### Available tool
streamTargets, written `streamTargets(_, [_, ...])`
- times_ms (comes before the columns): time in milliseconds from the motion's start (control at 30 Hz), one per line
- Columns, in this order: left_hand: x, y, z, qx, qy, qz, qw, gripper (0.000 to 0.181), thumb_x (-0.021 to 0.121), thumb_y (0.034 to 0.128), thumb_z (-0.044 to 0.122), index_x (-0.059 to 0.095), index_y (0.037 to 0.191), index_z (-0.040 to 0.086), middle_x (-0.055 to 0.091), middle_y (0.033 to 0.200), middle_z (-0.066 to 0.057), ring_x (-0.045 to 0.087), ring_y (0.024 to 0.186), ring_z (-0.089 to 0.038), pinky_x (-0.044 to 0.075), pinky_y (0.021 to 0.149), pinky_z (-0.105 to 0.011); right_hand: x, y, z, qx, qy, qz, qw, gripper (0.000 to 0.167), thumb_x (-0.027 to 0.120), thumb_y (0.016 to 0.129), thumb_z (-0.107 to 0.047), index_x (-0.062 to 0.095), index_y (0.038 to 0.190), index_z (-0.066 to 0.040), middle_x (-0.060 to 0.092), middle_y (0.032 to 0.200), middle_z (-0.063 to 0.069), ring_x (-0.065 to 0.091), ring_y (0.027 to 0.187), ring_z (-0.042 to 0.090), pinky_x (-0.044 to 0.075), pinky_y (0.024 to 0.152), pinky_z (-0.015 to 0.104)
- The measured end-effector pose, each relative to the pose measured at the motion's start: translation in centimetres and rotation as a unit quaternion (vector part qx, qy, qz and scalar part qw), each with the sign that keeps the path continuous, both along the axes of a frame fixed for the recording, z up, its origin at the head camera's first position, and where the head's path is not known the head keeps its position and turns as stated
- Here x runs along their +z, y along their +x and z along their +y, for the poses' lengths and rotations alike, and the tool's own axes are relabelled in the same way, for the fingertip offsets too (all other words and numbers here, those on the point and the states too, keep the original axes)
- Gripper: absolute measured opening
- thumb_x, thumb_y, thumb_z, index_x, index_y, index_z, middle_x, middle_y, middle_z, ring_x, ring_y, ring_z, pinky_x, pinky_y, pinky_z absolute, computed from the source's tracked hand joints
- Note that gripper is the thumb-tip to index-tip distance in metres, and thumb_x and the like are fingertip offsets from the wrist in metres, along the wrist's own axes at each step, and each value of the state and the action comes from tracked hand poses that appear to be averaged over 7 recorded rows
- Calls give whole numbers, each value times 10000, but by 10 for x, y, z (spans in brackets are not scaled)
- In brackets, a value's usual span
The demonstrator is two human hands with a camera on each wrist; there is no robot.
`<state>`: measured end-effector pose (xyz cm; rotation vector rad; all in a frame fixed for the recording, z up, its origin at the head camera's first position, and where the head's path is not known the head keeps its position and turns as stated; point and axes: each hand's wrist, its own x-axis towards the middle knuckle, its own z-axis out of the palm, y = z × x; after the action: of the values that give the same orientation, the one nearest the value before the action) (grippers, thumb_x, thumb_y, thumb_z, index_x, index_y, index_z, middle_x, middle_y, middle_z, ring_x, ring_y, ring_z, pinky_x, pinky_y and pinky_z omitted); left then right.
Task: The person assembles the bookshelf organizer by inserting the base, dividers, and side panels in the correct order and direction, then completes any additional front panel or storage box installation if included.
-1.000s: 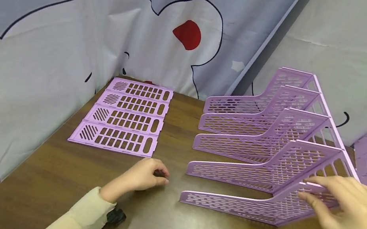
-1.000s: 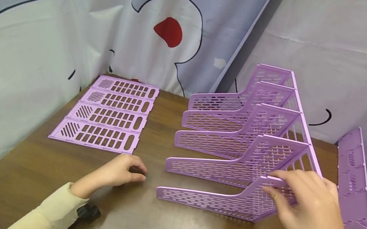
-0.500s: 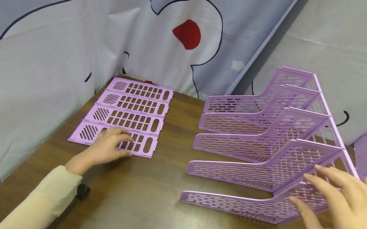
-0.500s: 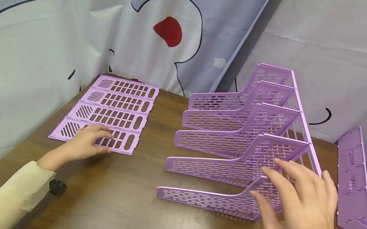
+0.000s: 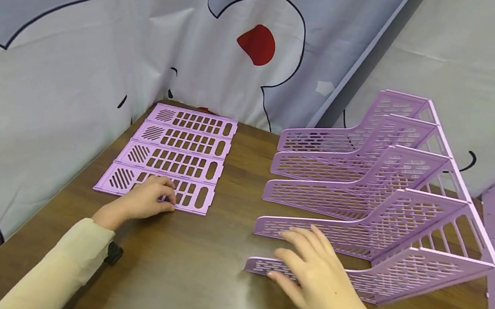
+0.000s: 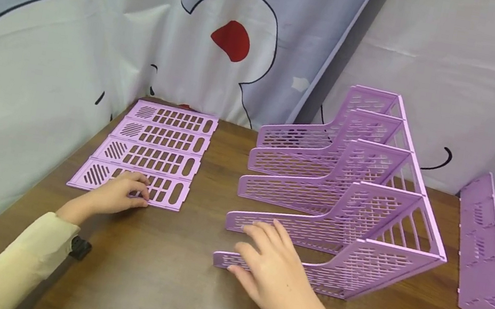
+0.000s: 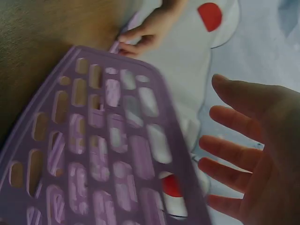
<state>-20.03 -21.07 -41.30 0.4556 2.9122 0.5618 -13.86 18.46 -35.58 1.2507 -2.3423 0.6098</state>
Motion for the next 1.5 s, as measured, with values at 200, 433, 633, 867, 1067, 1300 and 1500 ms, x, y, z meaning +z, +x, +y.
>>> streamTargets(200, [3,13,8,-230,-100,-45,9997,117,749,819,131,681,745,190,591,1069,-104,503,1022,-351,446,821,-538,-16,-16,-10,-223,638,-362,9971,414,789,727,-423,673,1004,-138,591,1251,133,506,1225,376,333,1040,630])
streamTargets(433, [8,31,32,-599,-142,-131,9980,108,745,809,126,687,776,212,534,993,-3,484,975,-266,423,687,-455,-22,-20,-12,-348,1178,-410,9916,358,805,711,-438,695,926,-175,589,1266,136,499,1243,412,325,1045,640])
streamTargets(633, [9,46,54,-866,-19,-103,9962,117,757,781,110,690,793,205,500,976,2,469,975,-256,401,692,-382,-20,-21,-13,-425,1528,-367,9867,179,804,752,-324,720,842,-193,609,1248,127,504,1242,412,352,1028,635])
streamTargets(867, [6,59,68,-1056,116,-41,9943,126,760,771,89,687,790,189,478,965,-4,443,936,-231,380,690,-349,-22,-22,-12,-443,1548,-349,9863,120,789,777,-292,720,776,-195,624,1227,114,506,1240,407,339,1032,646])
streamTargets(1067, [4,63,78,-1167,206,-94,9929,110,756,780,92,697,808,180,482,977,-15,432,932,-227,392,715,-372,-22,-23,-10,-407,1472,-259,9879,124,793,773,-292,721,756,-192,634,1218,103,514,1232,409,324,1039,651])
streamTargets(1300, [0,60,86,-1397,198,165,9899,115,757,771,89,687,798,175,513,1001,-36,440,931,-231,408,795,-395,-21,-25,-9,-370,1386,-165,9895,122,793,774,-295,735,761,-188,649,1192,87,517,1228,412,307,1048,651])
streamTargets(1500, [-1,61,91,-1585,273,135,9869,121,747,768,66,682,790,166,532,1015,-54,452,947,-255,399,806,-446,-21,-23,-9,-300,1354,-219,9901,110,797,769,-285,736,757,-194,656,1183,80,513,1230,410,290,1056,653])
